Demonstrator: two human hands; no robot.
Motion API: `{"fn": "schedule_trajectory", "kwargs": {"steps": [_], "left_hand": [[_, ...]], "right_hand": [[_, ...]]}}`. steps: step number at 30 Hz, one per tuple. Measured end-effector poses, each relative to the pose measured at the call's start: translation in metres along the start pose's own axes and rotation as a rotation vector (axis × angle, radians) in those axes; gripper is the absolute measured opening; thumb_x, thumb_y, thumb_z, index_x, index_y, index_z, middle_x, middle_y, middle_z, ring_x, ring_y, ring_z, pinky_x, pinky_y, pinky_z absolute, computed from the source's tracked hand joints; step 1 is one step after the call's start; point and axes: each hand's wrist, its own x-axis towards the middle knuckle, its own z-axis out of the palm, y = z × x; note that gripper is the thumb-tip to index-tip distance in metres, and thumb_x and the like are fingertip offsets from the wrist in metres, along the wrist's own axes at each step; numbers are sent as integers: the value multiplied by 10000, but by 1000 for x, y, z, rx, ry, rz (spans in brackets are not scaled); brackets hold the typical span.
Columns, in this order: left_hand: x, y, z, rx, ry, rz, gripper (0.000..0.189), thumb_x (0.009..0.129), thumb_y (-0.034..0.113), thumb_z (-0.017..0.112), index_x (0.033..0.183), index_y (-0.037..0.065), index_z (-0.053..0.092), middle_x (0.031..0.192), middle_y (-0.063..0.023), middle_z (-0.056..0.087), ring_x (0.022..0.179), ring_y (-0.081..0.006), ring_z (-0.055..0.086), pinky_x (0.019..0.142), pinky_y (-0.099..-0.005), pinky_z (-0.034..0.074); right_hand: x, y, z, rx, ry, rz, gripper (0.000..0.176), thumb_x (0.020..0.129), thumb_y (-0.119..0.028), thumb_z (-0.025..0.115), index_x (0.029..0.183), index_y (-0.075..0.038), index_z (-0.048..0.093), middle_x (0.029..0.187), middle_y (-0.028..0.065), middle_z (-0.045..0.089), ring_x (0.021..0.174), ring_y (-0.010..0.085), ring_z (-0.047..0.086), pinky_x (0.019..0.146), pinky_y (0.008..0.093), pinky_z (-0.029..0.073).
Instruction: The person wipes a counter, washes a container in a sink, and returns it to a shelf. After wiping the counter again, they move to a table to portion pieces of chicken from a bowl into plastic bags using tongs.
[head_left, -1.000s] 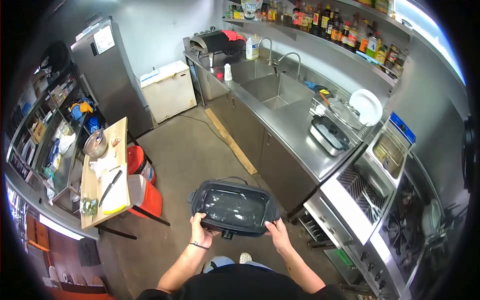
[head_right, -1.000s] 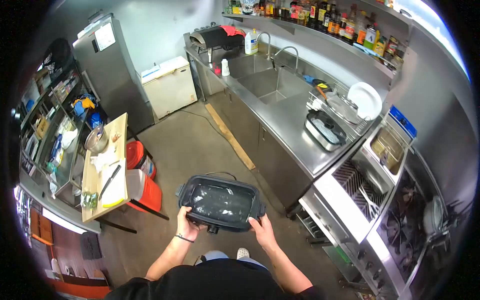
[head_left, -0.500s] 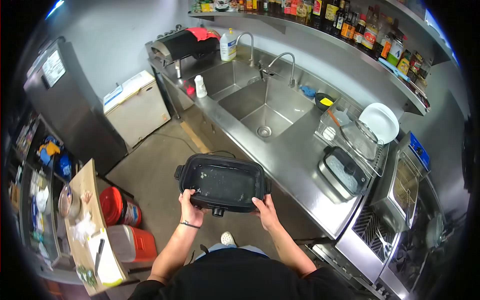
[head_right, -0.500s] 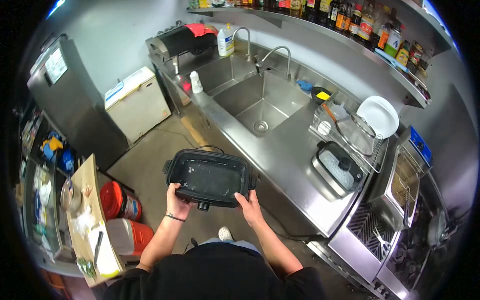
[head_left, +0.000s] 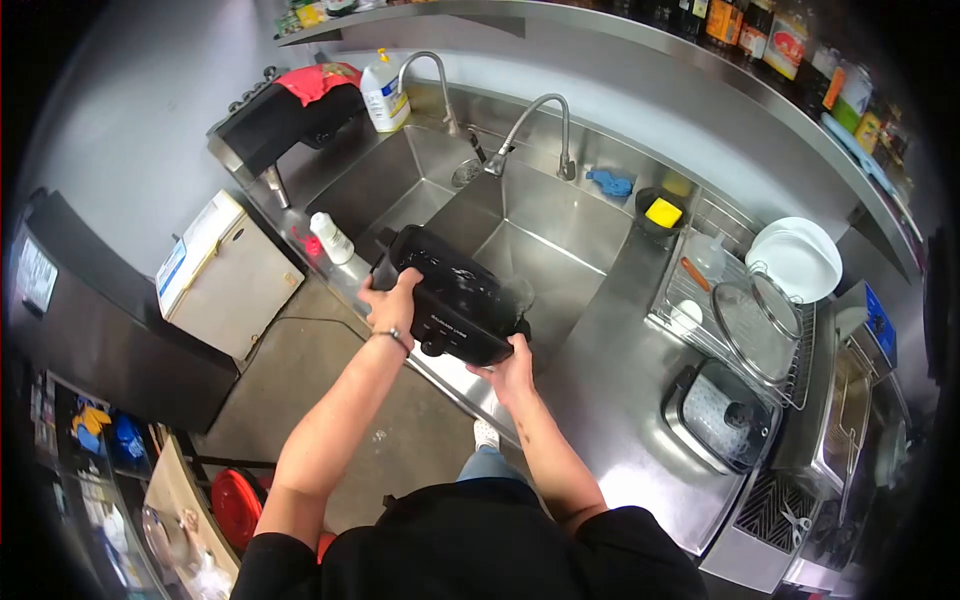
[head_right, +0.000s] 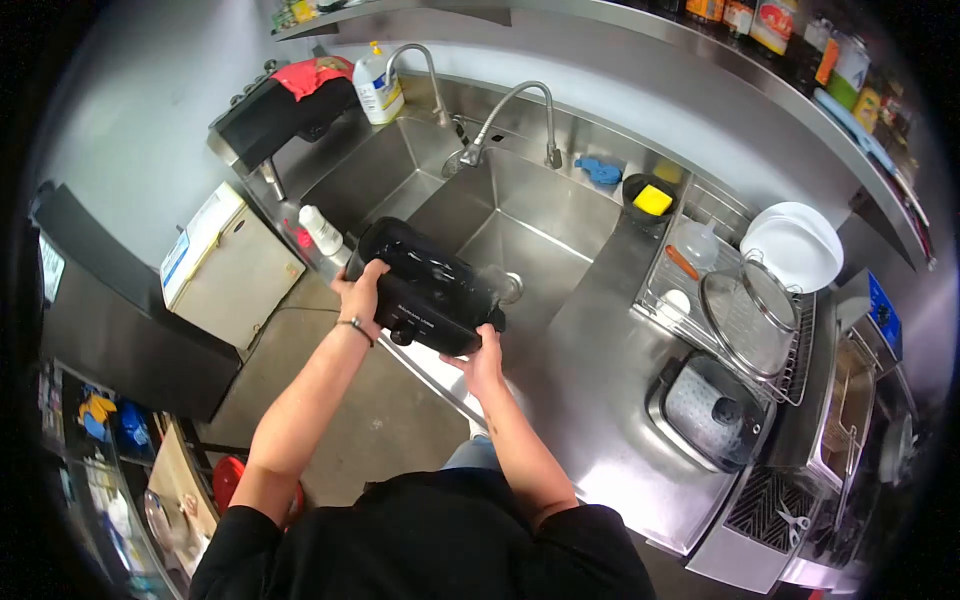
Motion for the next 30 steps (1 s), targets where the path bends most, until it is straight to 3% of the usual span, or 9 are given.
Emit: {"fn": "schedule_trajectory", "kwargs": {"steps": [2,7,18,22,24,26,28,29,30], "left_hand": [[12,22,34,72,10,-17,946,575,309,716,1358,188,198,1236,-270,324,1028,-358,488,871,-422,439],[32,58,91,419,49,13,933,564,305,721,1347,211,223,1228,-264,288,1034,-400,466,908,-445,409],[82,34,131,722,-23,276,924,573,309,731,1339,216,222,1215,-289,293,1072,-462,402,946,-469,353],[136,12,99,485,-113,147,904,593,300,727,1334,203,218,1227,-246,339,1063,-396,445,907,-440,399],[160,-21,81,-88,-242,-48,868,608,292,703,1323,203,220,1228,-183,369,1043,-348,471,832,-489,434],[156,-19,65,-98,-272,-279,840,615,290,667,1317,222,211,1221,-145,368,1019,-339,482,748,-554,439],[164,-39,61,-140,-217,-435,836,619,295,640,1322,241,191,1224,-127,371,1026,-340,477,717,-601,418],[178,-62,59,-168,-250,-465,833,628,322,623,1328,252,178,1238,-128,366,1038,-356,471,725,-594,417],[178,-67,62,-175,-249,-472,833,628,322,623,1328,252,178,1238,-128,366,1038,-356,471,725,-594,417]], "right_hand": [[32,-4,8,138,-8,90,507,837,-377,375,1168,-2,456,1170,196,522,1030,319,533,848,535,443],[77,-7,33,375,66,137,502,877,-375,265,1213,-40,426,1226,165,509,1085,343,521,908,552,416],[141,35,42,777,189,248,458,881,-344,270,1155,-40,476,1211,168,514,1090,330,512,924,556,414],[148,26,27,470,171,193,485,872,-382,337,1207,-48,445,1275,159,461,1150,334,460,938,575,387],[156,-1,9,278,183,167,539,866,-432,379,1250,-57,423,1308,155,431,1167,342,443,945,580,369],[157,-40,-9,-54,231,255,744,822,-575,455,1353,-72,323,1375,145,352,1229,354,378,970,578,317],[177,-83,-25,-476,429,110,935,766,-684,476,1420,-75,201,1442,145,258,1277,368,315,990,584,263],[199,-111,-45,-585,470,44,911,814,-646,446,1432,-54,135,1478,153,184,1334,338,230,1044,523,219],[222,-140,-43,-712,497,-220,831,860,-555,447,1425,-28,141,1473,180,183,1351,320,196,1071,436,187]]}}
